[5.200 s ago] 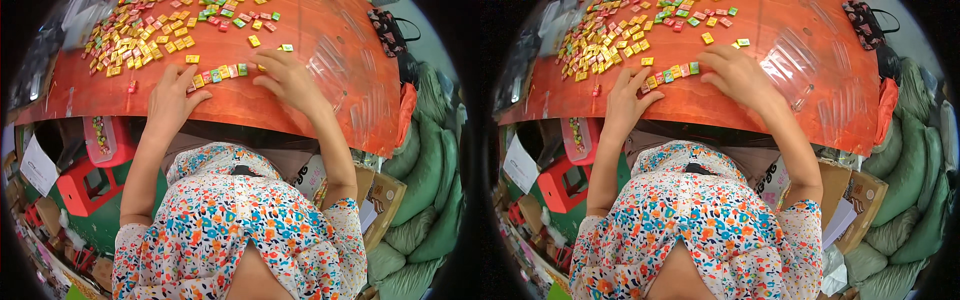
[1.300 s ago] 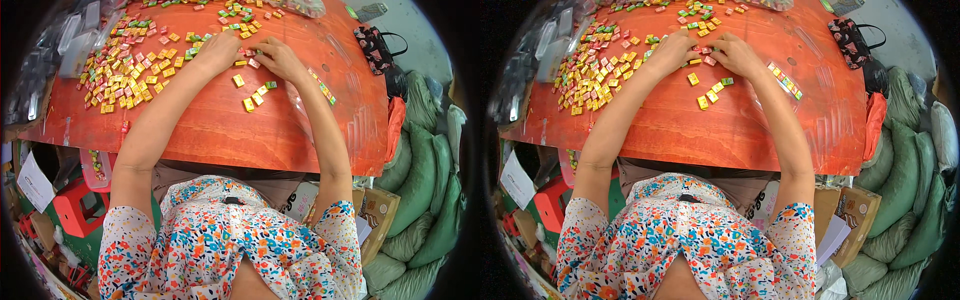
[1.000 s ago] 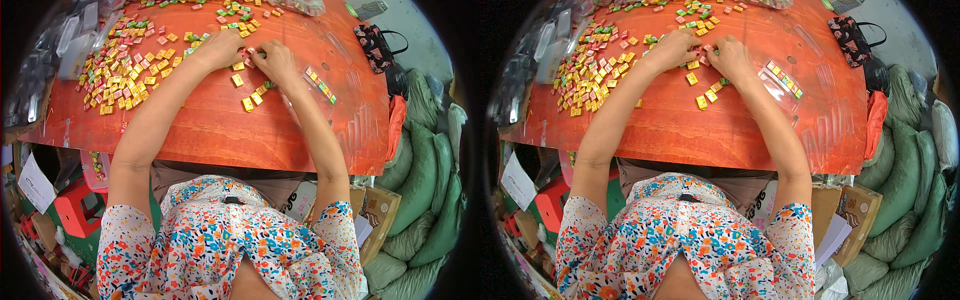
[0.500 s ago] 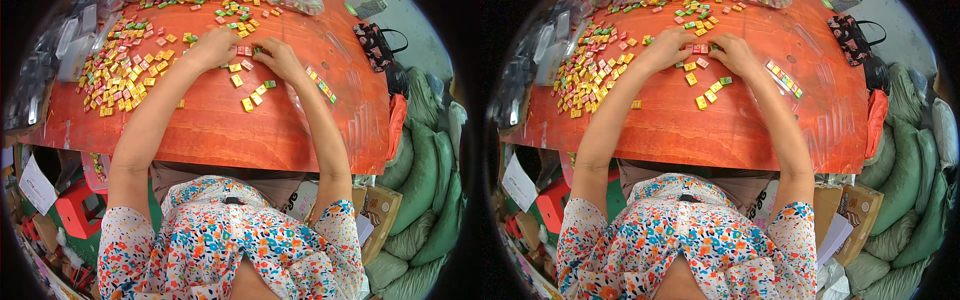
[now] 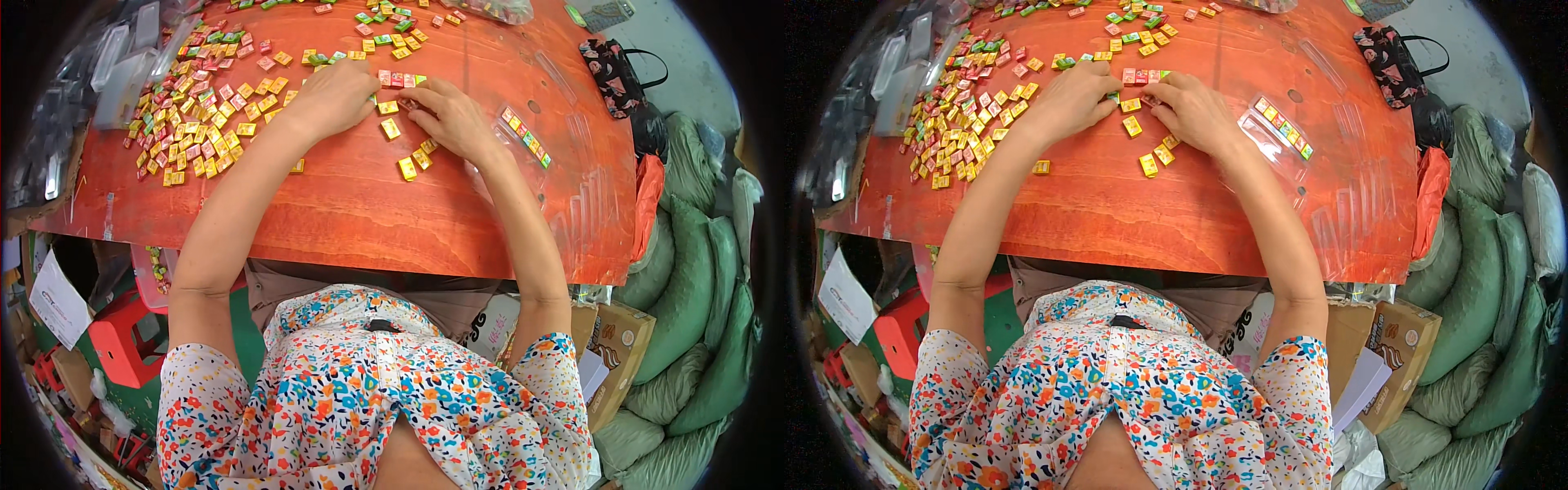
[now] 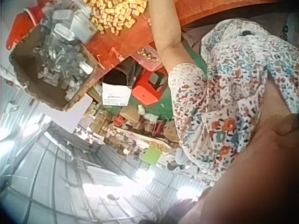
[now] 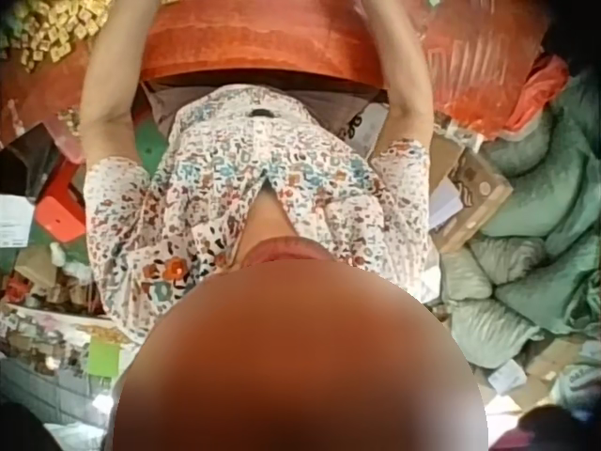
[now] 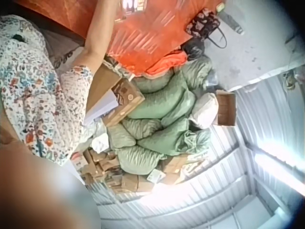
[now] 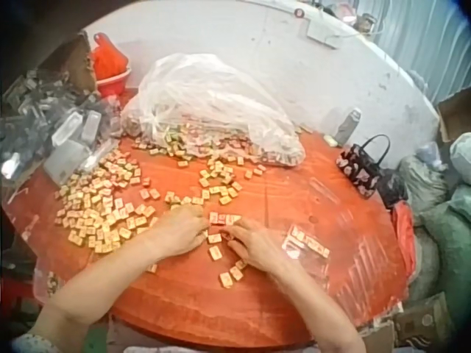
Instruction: Organizing small colorful toy tiles into plastic trays and placing them into a shipping box.
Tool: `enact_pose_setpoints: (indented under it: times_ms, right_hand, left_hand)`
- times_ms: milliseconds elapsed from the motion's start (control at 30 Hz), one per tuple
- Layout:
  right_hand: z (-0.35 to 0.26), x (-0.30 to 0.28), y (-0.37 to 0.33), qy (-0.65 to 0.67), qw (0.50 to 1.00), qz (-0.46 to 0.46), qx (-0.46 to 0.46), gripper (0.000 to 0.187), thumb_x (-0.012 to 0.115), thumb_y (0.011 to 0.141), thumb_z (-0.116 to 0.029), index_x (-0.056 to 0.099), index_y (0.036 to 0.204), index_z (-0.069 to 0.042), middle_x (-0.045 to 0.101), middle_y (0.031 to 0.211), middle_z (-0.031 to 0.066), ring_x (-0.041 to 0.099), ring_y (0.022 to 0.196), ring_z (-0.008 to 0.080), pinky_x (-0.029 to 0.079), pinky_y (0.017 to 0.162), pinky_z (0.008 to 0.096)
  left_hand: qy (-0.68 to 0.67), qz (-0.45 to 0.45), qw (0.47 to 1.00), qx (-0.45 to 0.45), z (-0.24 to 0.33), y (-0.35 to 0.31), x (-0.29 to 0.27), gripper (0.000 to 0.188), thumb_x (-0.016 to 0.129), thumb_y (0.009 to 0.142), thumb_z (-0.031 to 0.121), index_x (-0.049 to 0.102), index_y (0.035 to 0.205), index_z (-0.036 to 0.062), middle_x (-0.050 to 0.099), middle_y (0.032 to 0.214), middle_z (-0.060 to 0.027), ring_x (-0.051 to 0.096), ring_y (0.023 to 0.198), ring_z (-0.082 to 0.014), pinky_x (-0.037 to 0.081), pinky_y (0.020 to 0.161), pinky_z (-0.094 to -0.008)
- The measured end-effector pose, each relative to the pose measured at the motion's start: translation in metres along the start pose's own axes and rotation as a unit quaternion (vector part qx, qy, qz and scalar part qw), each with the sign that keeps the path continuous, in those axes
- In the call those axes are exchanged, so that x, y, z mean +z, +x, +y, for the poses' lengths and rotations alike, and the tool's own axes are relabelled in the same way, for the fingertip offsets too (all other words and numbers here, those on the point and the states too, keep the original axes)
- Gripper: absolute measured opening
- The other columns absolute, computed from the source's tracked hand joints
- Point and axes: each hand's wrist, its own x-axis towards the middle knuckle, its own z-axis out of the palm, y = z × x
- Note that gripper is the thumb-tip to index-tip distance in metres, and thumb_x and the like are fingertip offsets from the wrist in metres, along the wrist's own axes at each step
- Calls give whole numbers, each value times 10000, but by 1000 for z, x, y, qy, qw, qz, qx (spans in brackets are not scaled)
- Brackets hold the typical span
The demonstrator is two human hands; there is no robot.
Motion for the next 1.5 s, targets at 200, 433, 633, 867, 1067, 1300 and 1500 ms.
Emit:
enact_pose_setpoints:
  times_ms: [200,433,633,867,1067,1300,1500]
  right_hand:
    - [10,-18,-6,-45,995,-28,82,262,661,864,-231,676,1085,-91,658,978,117,643,897,309,518,765,395]
    - [39,-13,12,-4,993,14,121,311,693,840,-243,682,1070,-35,680,986,154,659,900,302,514,795,381]
    - [39,-11,18,10,993,-2,118,324,696,836,-251,682,1076,-33,677,985,150,652,897,297,509,788,380]
    - [49,-15,27,11,994,41,97,342,658,850,-298,680,1101,-66,670,984,146,641,939,334,507,808,422]
    - [36,6,82,-80,996,16,48,330,633,862,-314,676,1055,-49,670,971,155,643,909,330,509,781,434]
    - [18,2,100,-181,977,-89,65,261,633,855,-287,623,941,-41,647,968,152,633,904,347,506,756,476]
    - [50,6,87,-62,995,-8,-83,225,646,824,-204,663,950,-19,677,924,157,653,904,336,530,788,430]
  left_hand:
    - [70,-5,997,-26,-16,4,6,209,632,808,124,672,984,18,605,933,-136,591,953,-319,496,812,-442]
    - [31,0,999,-29,-20,23,9,217,628,820,137,662,1005,28,614,920,-152,588,975,-331,487,838,-443]
    - [2,-6,1000,-18,-25,25,12,233,632,837,152,642,1031,24,620,940,-153,586,982,-334,475,846,-442]
    - [-39,105,994,1,-22,11,3,129,616,828,114,638,905,12,621,904,-160,616,921,-361,507,783,-473]
    - [-15,72,997,-23,-11,8,0,210,606,840,115,643,1026,26,590,941,-144,599,940,-333,496,793,-447]
    - [6,96,995,-23,-8,16,2,115,558,815,69,642,853,-1,617,912,-179,611,922,-370,527,791,-469]
    - [-2,80,996,-29,-6,15,2,107,571,819,85,637,845,5,623,919,-177,613,942,-364,530,783,-473]
